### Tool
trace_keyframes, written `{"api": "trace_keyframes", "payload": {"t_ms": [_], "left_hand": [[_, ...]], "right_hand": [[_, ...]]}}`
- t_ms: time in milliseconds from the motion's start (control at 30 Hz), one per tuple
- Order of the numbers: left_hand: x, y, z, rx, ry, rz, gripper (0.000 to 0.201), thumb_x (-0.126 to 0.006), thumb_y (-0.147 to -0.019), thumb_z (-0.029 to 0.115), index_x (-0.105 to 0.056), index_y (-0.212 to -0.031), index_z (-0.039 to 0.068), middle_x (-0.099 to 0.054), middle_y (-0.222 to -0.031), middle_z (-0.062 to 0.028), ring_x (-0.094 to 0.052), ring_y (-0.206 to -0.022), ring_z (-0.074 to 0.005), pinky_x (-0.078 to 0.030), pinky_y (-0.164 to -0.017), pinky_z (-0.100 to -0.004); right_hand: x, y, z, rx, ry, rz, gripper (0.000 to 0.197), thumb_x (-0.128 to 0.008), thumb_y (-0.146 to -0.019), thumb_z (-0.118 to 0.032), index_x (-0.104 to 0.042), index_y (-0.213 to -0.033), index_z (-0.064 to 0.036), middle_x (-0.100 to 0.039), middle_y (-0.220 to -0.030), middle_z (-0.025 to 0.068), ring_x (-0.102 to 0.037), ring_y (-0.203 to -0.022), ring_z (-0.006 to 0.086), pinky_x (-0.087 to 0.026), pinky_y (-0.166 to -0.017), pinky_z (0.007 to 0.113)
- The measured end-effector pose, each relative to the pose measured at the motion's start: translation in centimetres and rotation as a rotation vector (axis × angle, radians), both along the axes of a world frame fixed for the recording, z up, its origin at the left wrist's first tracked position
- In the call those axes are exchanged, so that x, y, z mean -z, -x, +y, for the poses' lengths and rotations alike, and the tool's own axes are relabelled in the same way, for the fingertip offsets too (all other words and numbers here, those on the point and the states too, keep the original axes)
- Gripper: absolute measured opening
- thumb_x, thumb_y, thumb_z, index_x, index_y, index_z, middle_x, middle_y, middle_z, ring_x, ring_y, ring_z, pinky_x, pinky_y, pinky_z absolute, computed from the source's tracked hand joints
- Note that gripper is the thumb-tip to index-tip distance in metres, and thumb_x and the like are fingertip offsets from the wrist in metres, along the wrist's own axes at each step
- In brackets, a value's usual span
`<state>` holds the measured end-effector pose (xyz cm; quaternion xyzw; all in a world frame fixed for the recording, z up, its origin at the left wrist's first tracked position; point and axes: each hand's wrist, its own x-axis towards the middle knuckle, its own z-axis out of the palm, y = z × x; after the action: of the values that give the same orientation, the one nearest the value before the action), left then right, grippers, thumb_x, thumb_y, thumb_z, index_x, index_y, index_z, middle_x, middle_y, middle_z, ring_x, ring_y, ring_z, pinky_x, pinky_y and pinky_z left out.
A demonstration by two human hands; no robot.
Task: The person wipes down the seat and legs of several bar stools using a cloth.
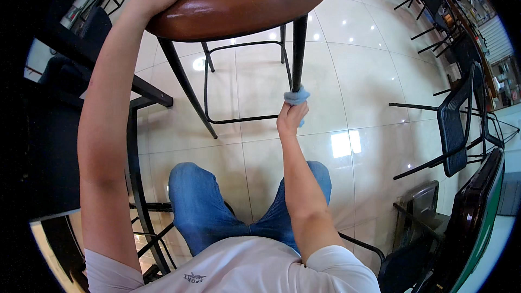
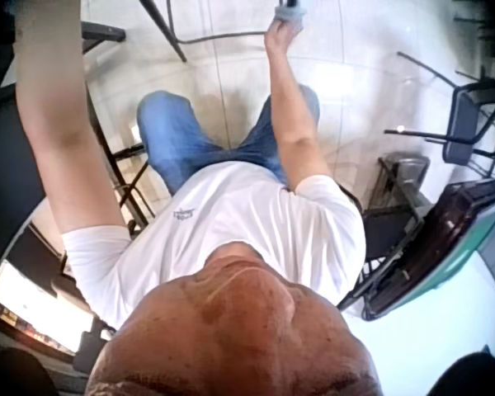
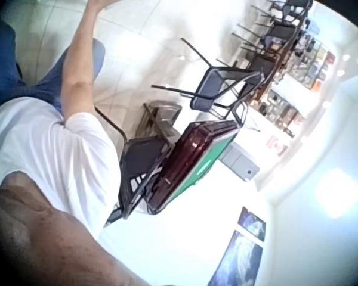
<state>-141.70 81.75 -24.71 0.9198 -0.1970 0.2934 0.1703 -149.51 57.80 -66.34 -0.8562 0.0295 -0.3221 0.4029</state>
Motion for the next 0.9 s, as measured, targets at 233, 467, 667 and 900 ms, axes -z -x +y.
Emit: {"api": "trace_keyframes", "payload": {"t_ms": [233,467,667,900], "left_hand": [[-0.3,0.2,0.3,0.064,0.052,0.07,0.063,-0.067,-0.087,0.053,-0.069,-0.116,-0.003,-0.07,-0.111,-0.0247,-0.067,-0.107,-0.0374,-0.051,-0.094,-0.0419],[0.1,-0.2,0.3,0.065,0.091,0.077,0.069,-0.07,-0.086,0.054,-0.066,-0.12,-0.006,-0.068,-0.118,-0.0252,-0.066,-0.113,-0.0363,-0.052,-0.097,-0.0402],[0.0,-0.6,0.7,0.092,0.082,0.058,0.071,-0.07,-0.087,0.054,-0.066,-0.117,-0.01,-0.069,-0.116,-0.0274,-0.067,-0.109,-0.0356,-0.052,-0.095,-0.0388],[0.3,0.9,0.5,0.152,0.12,0.048,0.071,-0.07,-0.087,0.055,-0.068,-0.116,-0.009,-0.071,-0.108,-0.0265,-0.069,-0.101,-0.0335,-0.052,-0.092,-0.0376]], "right_hand": [[6.5,0.8,-0.7,0.228,-0.482,0.554,0.028,-0.053,-0.083,0.002,-0.063,-0.108,-0.0022,-0.065,-0.095,0.0171,-0.065,-0.085,0.035,-0.049,-0.066,0.048],[-1.4,-1.2,-6.3,-0.037,-1.129,0.85,0.034,-0.045,-0.086,0.007,-0.061,-0.114,-0.0008,-0.067,-0.098,0.0109,-0.067,-0.083,0.0267,-0.057,-0.068,0.041],[-13.7,-0.7,-5.5,-0.389,-1.281,0.489,0.038,-0.038,-0.096,0.007,-0.048,-0.133,0.0049,-0.063,-0.122,0.0204,-0.066,-0.11,0.0318,-0.057,-0.092,0.045],[-9.2,-1.1,-5.4,-0.355,-1.081,0.518,0.024,-0.049,-0.09,0.01,-0.066,-0.106,0.0094,-0.07,-0.099,0.0152,-0.07,-0.088,0.0251,-0.059,-0.079,0.038]]}}
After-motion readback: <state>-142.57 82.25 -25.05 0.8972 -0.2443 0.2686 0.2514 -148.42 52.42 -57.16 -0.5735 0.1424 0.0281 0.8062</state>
